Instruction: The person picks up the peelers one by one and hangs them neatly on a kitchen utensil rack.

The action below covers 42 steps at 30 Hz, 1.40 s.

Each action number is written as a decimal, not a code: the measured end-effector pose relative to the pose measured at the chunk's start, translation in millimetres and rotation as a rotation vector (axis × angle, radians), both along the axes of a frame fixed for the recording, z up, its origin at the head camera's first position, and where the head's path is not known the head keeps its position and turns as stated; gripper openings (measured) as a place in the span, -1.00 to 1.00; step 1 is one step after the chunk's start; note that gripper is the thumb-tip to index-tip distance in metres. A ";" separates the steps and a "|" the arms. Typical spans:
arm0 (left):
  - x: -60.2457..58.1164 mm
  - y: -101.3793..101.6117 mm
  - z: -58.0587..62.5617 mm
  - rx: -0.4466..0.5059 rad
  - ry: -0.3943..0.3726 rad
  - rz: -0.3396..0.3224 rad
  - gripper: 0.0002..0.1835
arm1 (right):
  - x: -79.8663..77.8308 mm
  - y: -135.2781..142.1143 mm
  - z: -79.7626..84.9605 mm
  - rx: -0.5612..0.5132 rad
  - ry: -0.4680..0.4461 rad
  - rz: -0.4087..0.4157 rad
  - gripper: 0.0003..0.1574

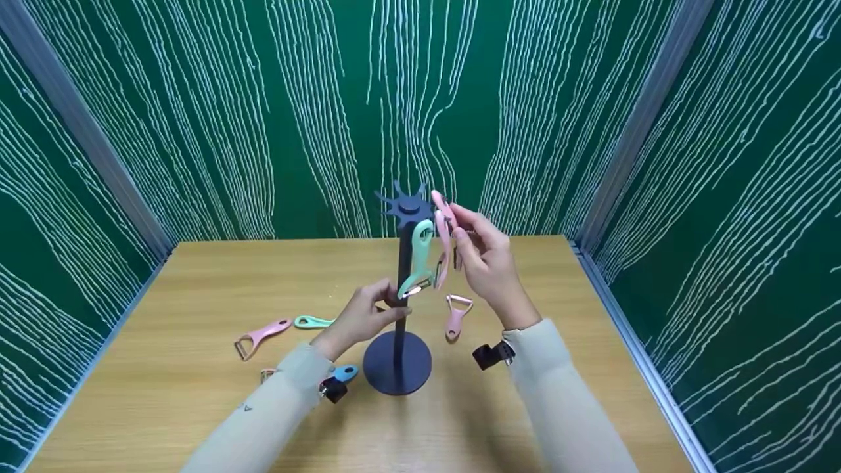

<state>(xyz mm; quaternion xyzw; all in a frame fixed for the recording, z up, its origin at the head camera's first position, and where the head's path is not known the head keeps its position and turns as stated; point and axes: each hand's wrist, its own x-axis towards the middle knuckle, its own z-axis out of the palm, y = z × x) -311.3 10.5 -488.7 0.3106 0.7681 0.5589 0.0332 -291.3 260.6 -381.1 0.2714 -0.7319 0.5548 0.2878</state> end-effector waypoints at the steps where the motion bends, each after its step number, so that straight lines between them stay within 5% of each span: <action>1: -0.2 0.1 -0.2 0.000 0.000 0.000 -0.89 | 0.6 0.0 -0.4 0.001 -0.003 0.010 -0.55; 11: -1.1 -0.1 -0.8 -0.004 0.011 -0.003 -0.85 | 6.6 2.3 -5.7 -0.050 0.021 0.107 -0.53; 42: -0.4 0.9 -2.1 0.020 -0.022 -0.007 -0.87 | 38.6 -31.5 -17.0 -0.067 0.134 -0.123 -0.47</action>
